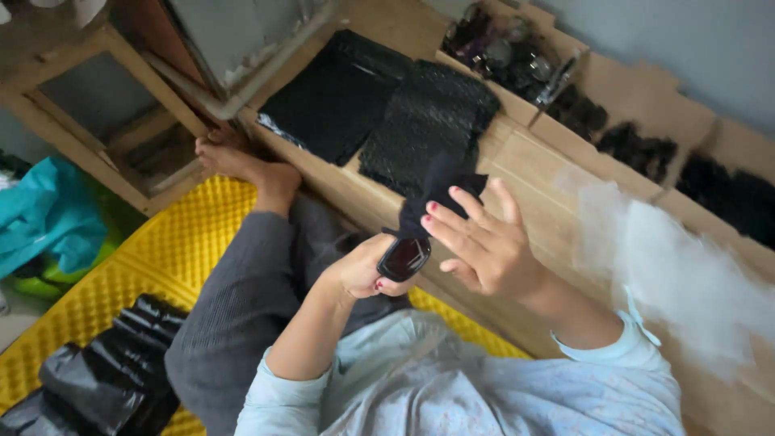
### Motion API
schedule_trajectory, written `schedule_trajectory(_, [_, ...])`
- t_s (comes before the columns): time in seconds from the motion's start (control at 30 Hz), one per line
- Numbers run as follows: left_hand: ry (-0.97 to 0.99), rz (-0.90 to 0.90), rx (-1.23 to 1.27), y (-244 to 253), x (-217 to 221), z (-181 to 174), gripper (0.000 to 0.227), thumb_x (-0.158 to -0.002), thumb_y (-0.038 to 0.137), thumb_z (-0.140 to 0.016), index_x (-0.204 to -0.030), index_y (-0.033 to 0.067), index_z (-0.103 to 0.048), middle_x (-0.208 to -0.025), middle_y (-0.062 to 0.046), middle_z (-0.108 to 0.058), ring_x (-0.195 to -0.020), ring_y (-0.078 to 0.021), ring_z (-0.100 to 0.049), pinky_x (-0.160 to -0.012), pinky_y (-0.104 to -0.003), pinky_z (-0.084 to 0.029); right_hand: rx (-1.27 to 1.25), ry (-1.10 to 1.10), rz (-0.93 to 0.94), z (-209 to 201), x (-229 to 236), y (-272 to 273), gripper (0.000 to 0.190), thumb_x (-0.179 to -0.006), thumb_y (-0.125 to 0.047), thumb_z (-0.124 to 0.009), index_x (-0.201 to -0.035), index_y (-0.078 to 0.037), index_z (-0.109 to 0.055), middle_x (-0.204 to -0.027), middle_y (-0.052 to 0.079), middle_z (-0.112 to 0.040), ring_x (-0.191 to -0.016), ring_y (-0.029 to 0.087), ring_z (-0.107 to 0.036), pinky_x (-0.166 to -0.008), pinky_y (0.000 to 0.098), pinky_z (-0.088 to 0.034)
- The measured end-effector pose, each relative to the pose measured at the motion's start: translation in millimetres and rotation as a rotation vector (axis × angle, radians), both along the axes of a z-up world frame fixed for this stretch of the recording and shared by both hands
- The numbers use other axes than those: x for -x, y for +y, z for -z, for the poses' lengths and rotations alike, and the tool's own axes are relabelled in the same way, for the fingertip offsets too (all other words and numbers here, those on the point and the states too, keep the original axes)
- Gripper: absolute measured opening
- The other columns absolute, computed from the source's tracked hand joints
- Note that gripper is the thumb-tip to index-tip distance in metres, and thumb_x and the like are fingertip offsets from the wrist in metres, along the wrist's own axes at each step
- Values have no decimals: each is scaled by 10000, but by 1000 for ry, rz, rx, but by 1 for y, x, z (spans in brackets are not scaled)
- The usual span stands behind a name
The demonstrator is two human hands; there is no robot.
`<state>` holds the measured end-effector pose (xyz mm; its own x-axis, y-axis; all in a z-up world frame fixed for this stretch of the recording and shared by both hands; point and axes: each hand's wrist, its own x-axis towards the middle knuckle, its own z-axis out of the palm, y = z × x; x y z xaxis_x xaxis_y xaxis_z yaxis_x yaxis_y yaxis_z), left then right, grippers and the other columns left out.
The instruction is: The person is cleaning sunglasses with a cloth, using a small tool to adjust the frames, and then packaging them into individual plastic bags.
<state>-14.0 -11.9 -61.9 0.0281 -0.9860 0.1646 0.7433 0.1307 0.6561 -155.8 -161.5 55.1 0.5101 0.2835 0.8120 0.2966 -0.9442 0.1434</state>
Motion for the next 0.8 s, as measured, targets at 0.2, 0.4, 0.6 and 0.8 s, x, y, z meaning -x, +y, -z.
schedule_trajectory(0.2, [-105,-28,92,-30,-46,9,493,-1065,222,-485,-611,34,-525,-437,-23,-341,-338,-92,-280,-349,-203,-277,99,-15,43,12,-52,-45,526,-1093,-426,-369,-1248,-94,-747,-1316,118,-728,-1237,329,-683,-1213,640,-217])
schedule_trajectory(0.4, [-250,-162,191,-49,-77,51,406,-1048,203,-503,-694,10,-550,-547,-58,-396,-451,-124,-341,-460,-245,-312,127,69,-66,55,-84,-81,502,-1057,-446,-476,-1241,-73,-757,-1307,148,-724,-1260,350,-657,-1219,661,-201])
schedule_trajectory(0.6, [-470,-370,229,-56,-76,85,312,-1028,179,-525,-794,-20,-580,-679,-100,-462,-586,-163,-413,-593,-296,-355,127,282,-254,88,-72,-36,382,-1082,-331,-509,-1363,-105,-635,-1454,109,-627,-1389,259,-561,-1259,544,-171])
schedule_trajectory(0.8, [-750,-504,330,-54,-66,93,243,-1008,156,-547,-894,-49,-610,-810,-142,-527,-721,-202,-485,-726,-347,-397,297,167,-139,80,-72,-23,359,-1054,-476,-548,-1229,-251,-766,-1248,-27,-763,-1089,158,-743,-975,383,-444])
